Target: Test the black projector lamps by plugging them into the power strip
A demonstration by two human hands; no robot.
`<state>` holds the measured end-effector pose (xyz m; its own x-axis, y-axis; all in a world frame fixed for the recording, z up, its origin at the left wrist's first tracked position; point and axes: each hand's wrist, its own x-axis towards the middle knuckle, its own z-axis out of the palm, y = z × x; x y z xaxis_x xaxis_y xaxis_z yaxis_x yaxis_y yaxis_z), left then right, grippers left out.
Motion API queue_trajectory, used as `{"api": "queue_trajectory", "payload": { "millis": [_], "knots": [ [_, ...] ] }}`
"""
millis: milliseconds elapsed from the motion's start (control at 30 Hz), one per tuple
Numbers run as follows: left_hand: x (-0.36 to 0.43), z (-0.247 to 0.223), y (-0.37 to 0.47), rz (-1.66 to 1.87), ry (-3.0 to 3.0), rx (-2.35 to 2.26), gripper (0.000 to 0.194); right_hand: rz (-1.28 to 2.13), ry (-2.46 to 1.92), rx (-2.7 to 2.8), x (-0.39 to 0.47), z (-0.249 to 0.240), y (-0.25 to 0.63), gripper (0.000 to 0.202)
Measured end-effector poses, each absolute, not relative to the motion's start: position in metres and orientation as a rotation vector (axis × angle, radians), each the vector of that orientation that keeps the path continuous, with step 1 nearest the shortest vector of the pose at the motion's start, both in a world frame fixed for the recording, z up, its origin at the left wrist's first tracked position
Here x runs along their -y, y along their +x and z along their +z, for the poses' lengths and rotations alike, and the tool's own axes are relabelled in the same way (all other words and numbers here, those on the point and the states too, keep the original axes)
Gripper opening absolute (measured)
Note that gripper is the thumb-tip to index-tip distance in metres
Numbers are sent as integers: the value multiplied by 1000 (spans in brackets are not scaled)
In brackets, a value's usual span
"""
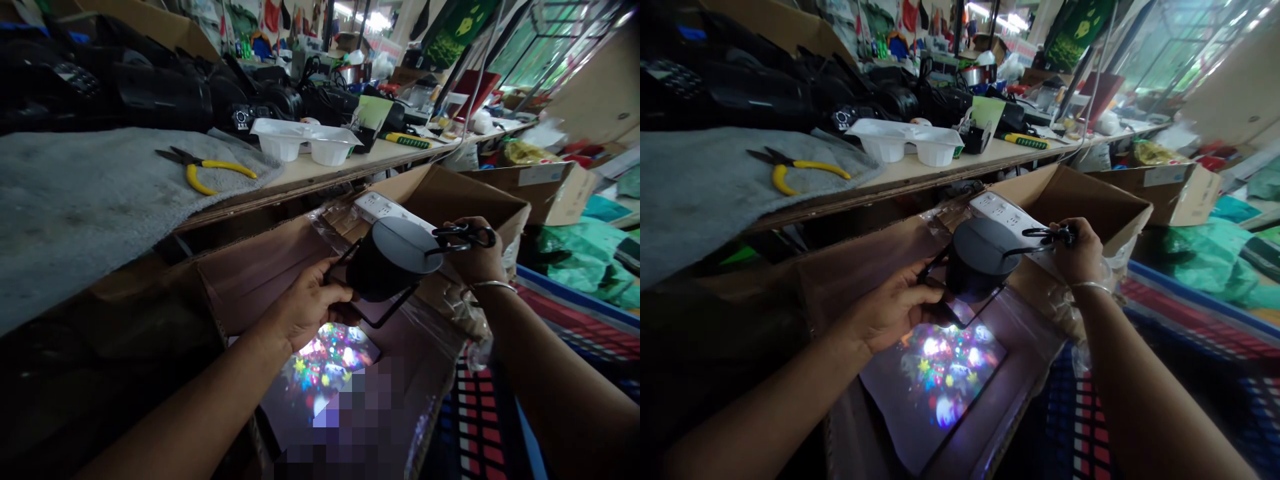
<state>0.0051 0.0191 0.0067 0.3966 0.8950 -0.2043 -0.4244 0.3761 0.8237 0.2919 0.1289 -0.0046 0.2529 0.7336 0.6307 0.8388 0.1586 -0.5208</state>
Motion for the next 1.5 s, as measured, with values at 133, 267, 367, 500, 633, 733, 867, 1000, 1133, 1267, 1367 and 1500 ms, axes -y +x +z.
{"api": "queue_trajectory", "payload": {
  "millis": [133, 267, 367, 500, 633, 733, 867, 1000, 1133, 1267, 1367, 1500],
  "knots": [
    [-19, 7, 5, 949, 757, -744, 47, -114, -1567, 1506, -129, -6, 292, 13],
    [-19, 7, 5, 953, 761, -745, 45, -131, -1590, 1492, -129, -6, 292, 12],
    [-19, 8, 5, 955, 759, -754, 44, -137, -1590, 1491, -129, -6, 292, 12],
    [-18, 8, 5, 963, 758, -740, 43, -115, -1553, 1483, -130, -7, 293, 13],
    [-19, 8, 5, 958, 754, -762, 44, -146, -1565, 1496, -130, -7, 294, 15],
    [-19, 8, 6, 959, 754, -763, 45, -140, -1572, 1493, -130, -6, 293, 14],
    [-19, 8, 6, 961, 753, -762, 46, -147, -1580, 1500, -129, -6, 293, 14],
    [-18, 7, 5, 967, 741, -762, 43, -142, -1568, 1501, -129, -6, 293, 13],
    [-18, 8, 5, 959, 744, -770, 41, -134, -1582, 1497, -130, -7, 293, 14],
    [-18, 8, 6, 954, 747, -766, 41, -107, -1556, 1492, -130, -7, 294, 14],
    [-18, 8, 6, 956, 748, -764, 43, -116, -1544, 1504, -129, -6, 293, 13],
    [-18, 9, 5, 955, 751, -769, 43, -143, -1555, 1523, -129, -6, 292, 12]
  ]
}}
